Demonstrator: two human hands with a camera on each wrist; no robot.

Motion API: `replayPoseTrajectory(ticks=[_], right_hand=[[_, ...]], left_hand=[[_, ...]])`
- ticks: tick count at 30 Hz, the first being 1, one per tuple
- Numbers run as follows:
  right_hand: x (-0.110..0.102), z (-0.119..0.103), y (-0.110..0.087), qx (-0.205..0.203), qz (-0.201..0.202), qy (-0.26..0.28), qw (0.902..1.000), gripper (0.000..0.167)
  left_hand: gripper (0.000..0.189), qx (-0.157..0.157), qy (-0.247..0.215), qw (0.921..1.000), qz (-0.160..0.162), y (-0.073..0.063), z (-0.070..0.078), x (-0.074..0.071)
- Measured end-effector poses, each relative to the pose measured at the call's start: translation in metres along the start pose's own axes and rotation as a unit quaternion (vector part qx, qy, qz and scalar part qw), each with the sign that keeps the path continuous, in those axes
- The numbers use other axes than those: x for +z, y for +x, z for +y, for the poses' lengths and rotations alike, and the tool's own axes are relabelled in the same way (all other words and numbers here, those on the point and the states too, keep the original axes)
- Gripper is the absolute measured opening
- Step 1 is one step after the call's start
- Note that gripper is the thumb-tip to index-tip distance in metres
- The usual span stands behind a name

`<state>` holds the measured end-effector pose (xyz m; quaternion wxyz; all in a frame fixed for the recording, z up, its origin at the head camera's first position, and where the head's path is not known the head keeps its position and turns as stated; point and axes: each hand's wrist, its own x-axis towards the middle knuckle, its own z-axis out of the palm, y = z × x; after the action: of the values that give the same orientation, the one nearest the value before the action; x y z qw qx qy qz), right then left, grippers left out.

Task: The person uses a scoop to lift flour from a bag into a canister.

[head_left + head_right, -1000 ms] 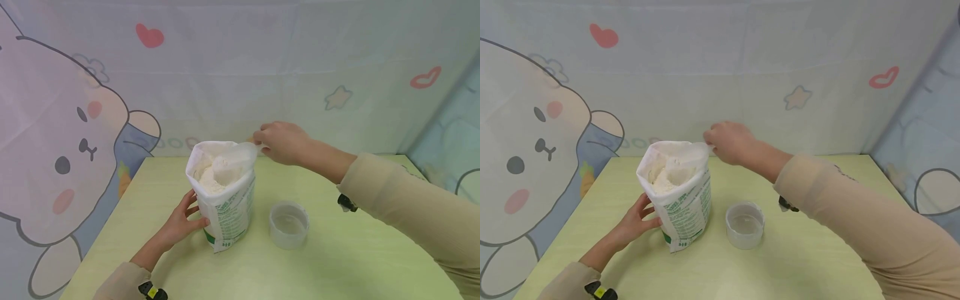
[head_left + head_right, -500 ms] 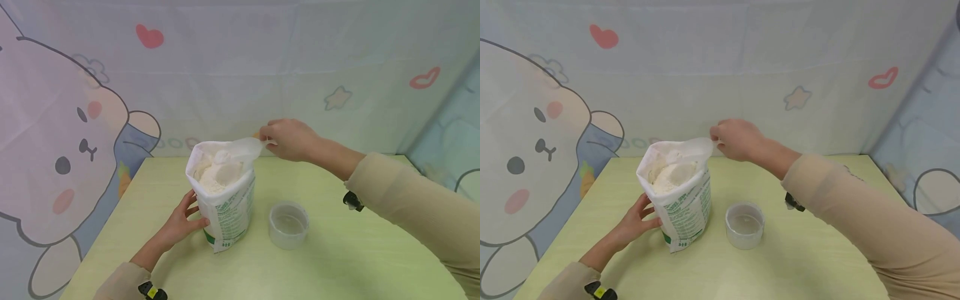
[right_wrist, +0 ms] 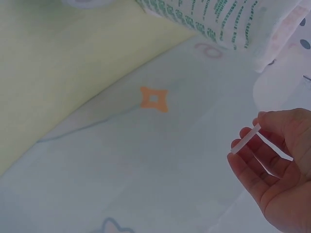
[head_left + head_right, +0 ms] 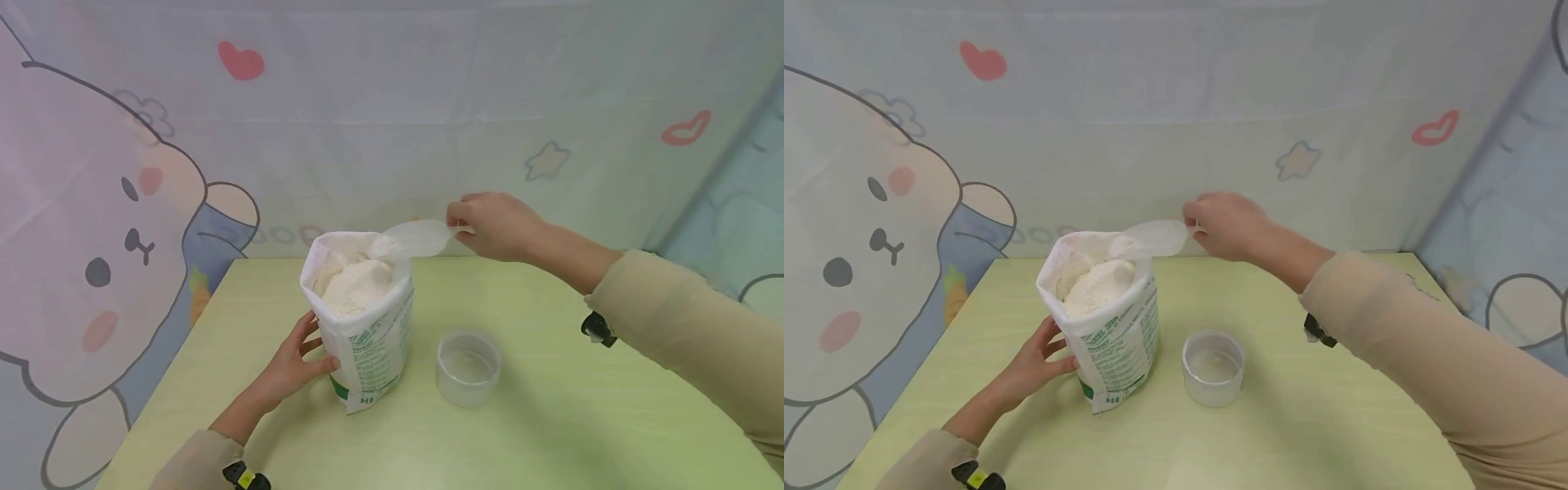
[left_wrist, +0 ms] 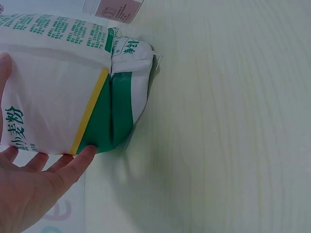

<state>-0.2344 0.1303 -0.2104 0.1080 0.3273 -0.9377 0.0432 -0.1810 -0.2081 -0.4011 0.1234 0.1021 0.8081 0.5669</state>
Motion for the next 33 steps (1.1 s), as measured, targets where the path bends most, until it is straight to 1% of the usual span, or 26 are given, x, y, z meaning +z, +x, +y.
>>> replayPoseTrajectory(ticks=[4, 13, 20, 25, 33], right_hand=[[-0.002, 0.007, -0.006, 0.010, -0.001, -0.002, 0.9999, 0.012], [-0.003, 0.023, -0.019, 0.036, -0.005, -0.005, 0.9993, 0.012], [-0.001, 0.033, -0.032, 0.037, 0.004, 0.004, 0.9993, 0.011], [0.005, 0.039, -0.041, 0.034, 0.002, 0.012, 0.9993, 0.011], [0.019, 0.040, -0.055, 0.024, -0.008, 0.020, 0.9995, 0.013]], left_hand=[[0.091, 0.004, 0.000, 1.0000, -0.001, 0.001, -0.001, -0.001], [0.091, 0.000, 0.000, 1.0000, -0.001, 0.001, 0.000, -0.001], [0.091, 0.000, 0.000, 1.0000, -0.001, 0.002, -0.002, -0.001], [0.092, 0.002, 0.003, 1.0000, -0.002, 0.002, -0.002, -0.001], [0.092, 0.003, 0.002, 1.0000, -0.001, 0.001, -0.003, -0.003]])
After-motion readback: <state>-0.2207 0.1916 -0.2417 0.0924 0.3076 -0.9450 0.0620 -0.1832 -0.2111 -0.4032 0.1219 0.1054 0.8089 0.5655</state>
